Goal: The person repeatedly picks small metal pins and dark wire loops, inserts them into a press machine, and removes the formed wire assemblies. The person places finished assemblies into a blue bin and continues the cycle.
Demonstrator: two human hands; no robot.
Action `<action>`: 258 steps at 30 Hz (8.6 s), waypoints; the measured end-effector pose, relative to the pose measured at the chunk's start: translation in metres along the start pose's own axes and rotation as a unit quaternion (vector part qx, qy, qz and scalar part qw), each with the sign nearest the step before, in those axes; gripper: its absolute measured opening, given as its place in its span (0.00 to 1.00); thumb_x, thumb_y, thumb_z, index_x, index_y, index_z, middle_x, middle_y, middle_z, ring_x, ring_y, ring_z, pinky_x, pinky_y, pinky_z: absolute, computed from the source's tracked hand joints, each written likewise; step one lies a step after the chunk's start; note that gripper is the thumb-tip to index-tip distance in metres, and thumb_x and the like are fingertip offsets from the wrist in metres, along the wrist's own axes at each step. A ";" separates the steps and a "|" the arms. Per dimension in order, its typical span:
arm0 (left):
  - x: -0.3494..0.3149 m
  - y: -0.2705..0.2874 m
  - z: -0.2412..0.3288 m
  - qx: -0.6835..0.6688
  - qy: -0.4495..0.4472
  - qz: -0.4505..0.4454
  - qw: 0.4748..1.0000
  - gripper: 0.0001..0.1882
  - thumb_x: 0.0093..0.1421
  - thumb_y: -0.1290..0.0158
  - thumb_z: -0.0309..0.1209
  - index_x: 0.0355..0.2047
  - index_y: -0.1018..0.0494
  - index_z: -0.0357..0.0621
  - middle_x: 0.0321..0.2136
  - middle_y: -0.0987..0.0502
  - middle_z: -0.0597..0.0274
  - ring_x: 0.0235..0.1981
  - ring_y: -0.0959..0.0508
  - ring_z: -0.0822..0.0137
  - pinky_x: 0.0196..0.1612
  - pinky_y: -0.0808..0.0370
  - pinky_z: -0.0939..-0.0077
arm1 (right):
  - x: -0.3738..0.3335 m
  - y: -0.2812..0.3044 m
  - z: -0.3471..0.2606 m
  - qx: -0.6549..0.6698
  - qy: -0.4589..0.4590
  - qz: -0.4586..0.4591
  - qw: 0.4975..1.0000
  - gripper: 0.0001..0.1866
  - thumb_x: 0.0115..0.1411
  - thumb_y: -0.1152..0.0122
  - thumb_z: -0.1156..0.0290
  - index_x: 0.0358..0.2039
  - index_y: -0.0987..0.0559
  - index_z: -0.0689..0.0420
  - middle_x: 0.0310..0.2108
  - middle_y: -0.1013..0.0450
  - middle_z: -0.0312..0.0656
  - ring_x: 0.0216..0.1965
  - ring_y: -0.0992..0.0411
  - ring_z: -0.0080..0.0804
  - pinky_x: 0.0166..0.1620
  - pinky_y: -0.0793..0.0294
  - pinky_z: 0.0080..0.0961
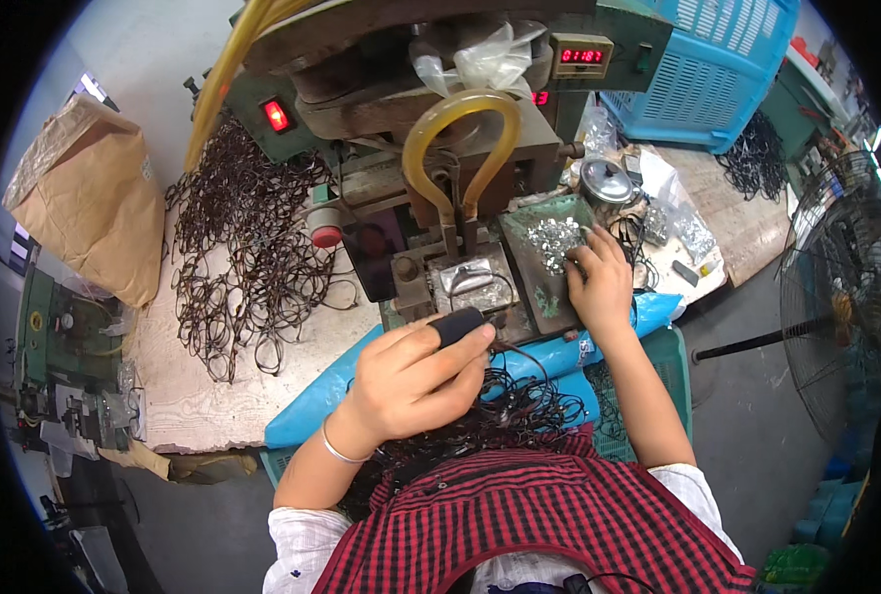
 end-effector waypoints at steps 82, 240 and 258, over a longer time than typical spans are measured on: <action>-0.086 -0.081 -0.027 -0.561 0.695 -0.003 0.449 0.16 0.73 0.55 0.36 0.51 0.27 0.36 0.23 0.21 0.62 0.20 0.22 0.72 0.17 0.27 0.82 | 0.021 -0.047 -0.048 -0.006 0.151 -0.148 0.977 0.17 0.52 0.36 0.72 0.44 0.23 0.55 0.60 0.30 0.47 0.66 0.36 0.48 0.50 0.27 0.46; -0.260 -0.016 -0.213 0.321 0.479 -0.212 0.789 0.14 0.54 0.40 0.27 0.42 0.16 0.50 0.56 0.23 0.48 0.49 0.24 0.47 0.55 0.26 0.58 | 0.029 0.055 -0.065 0.310 -0.069 -0.023 0.948 0.05 0.52 0.33 0.77 0.32 0.15 0.59 0.34 0.18 0.43 0.38 0.20 0.39 0.46 0.24 0.31; -0.031 0.083 -0.095 -0.236 0.250 0.331 0.879 0.09 0.65 0.44 0.17 0.43 0.31 0.36 0.42 0.22 0.50 0.43 0.20 0.63 0.49 0.19 0.66 | 0.033 -0.011 -0.129 0.685 -0.227 -0.107 0.684 0.22 0.56 0.33 0.84 0.52 0.26 0.66 0.32 0.20 0.35 0.38 0.25 0.17 0.46 0.27 0.18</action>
Point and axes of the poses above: each hand's wrist, its own x-axis towards the middle knuckle, its own y-axis out of the back of the hand, z = x × y, the point moved 10 cm from there along x, towards the middle knuckle
